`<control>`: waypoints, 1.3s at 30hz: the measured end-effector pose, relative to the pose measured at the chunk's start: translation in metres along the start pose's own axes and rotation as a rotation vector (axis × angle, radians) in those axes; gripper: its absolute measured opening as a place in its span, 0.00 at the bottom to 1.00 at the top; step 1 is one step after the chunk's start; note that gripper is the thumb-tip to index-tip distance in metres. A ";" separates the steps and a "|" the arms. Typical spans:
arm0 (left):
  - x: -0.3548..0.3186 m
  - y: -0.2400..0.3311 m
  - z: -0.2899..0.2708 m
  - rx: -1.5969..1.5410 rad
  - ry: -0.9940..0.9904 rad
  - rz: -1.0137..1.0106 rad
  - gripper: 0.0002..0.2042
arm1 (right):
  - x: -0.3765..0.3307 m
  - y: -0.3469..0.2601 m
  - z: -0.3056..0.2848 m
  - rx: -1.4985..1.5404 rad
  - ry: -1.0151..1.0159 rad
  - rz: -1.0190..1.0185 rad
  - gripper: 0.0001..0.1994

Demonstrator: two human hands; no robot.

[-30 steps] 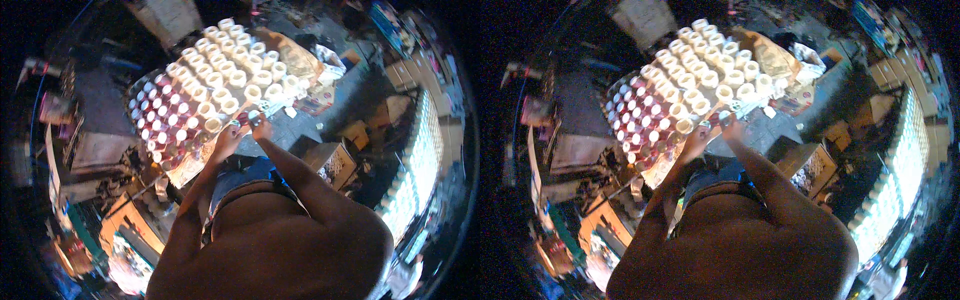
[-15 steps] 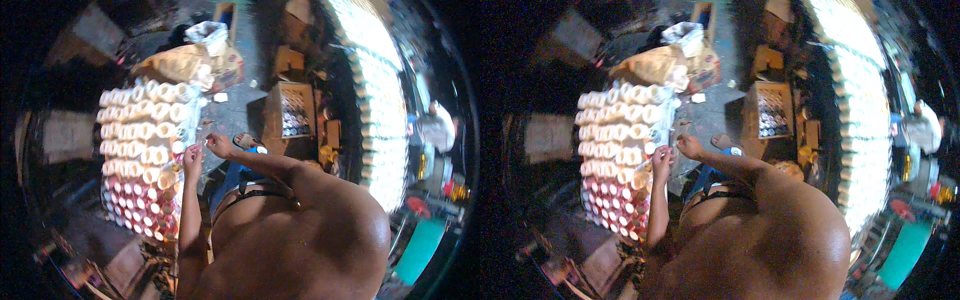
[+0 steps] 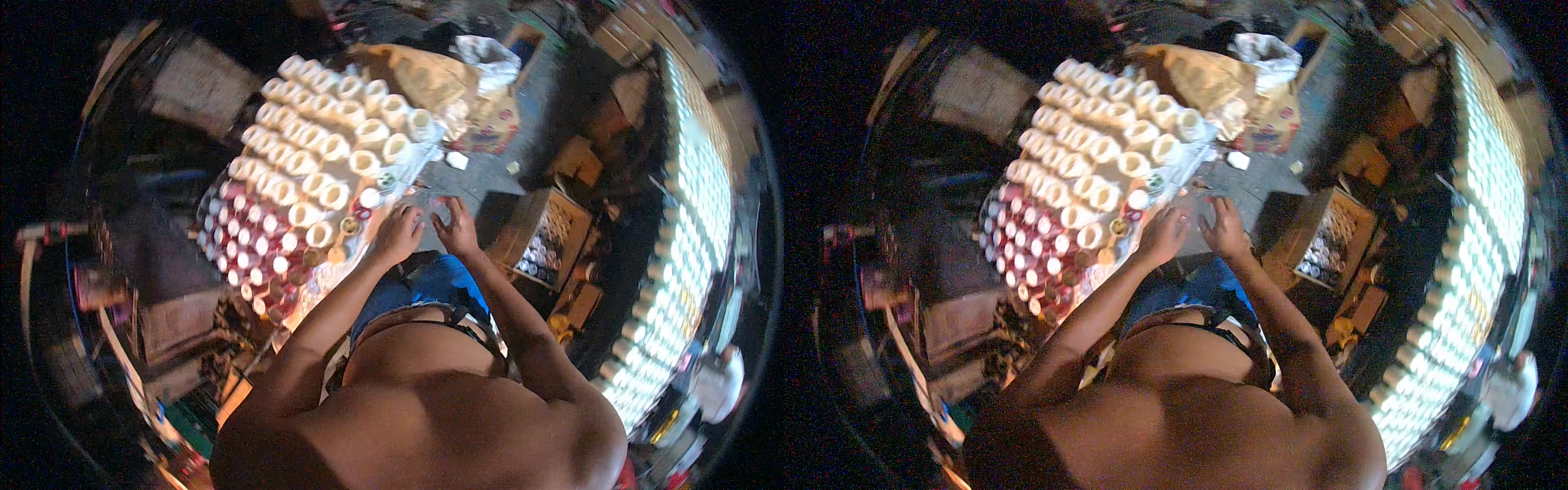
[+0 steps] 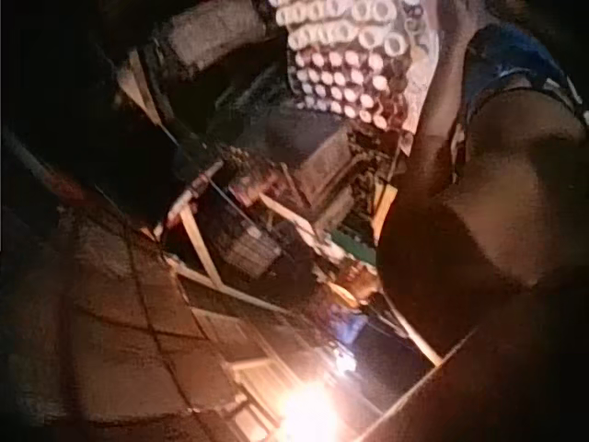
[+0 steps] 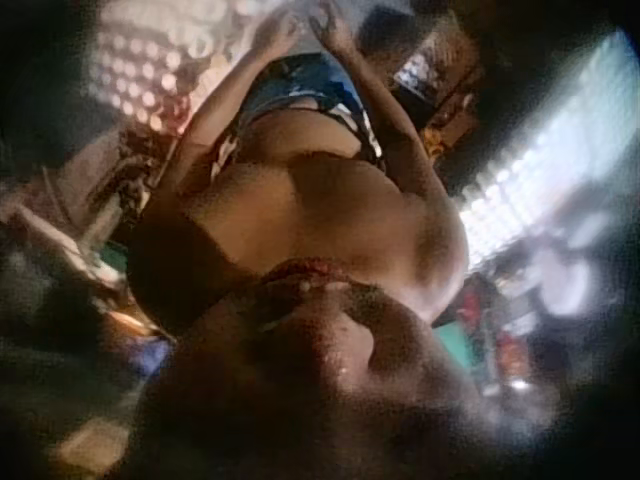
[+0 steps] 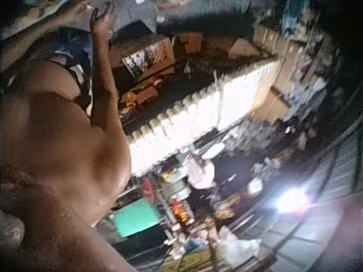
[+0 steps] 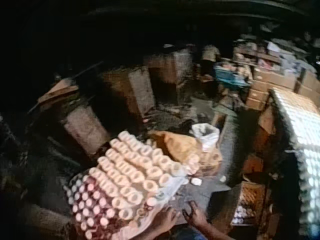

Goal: The person assembles small cylindrical firecrackers by hand. They pick up a white paper tube, insert a small stick, and place the finished unit into a cardboard box. The process is repeated continuously in a workshop setting.

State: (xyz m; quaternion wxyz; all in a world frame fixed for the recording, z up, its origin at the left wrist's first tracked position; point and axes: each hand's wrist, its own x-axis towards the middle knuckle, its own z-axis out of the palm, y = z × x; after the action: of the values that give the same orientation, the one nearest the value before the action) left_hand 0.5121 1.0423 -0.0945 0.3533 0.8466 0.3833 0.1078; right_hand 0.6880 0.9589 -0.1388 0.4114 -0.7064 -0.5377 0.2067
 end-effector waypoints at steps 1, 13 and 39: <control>-0.011 -0.004 -0.010 0.095 0.056 0.012 0.14 | 0.015 -0.004 0.005 -0.023 -0.057 -0.117 0.26; -0.129 -0.119 0.016 0.516 0.470 -0.281 0.33 | 0.117 -0.037 0.107 -0.574 -0.503 -0.764 0.37; -0.095 -0.153 0.028 0.753 0.335 -0.347 0.28 | 0.122 -0.037 0.066 -0.122 -0.261 -0.621 0.30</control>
State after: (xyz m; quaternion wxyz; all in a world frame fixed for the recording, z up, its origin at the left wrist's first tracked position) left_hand 0.3722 1.0288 -0.2103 -0.0335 0.8103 0.5839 0.0356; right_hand 0.6589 1.0991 -0.1282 0.3394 -0.4997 -0.7867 0.1276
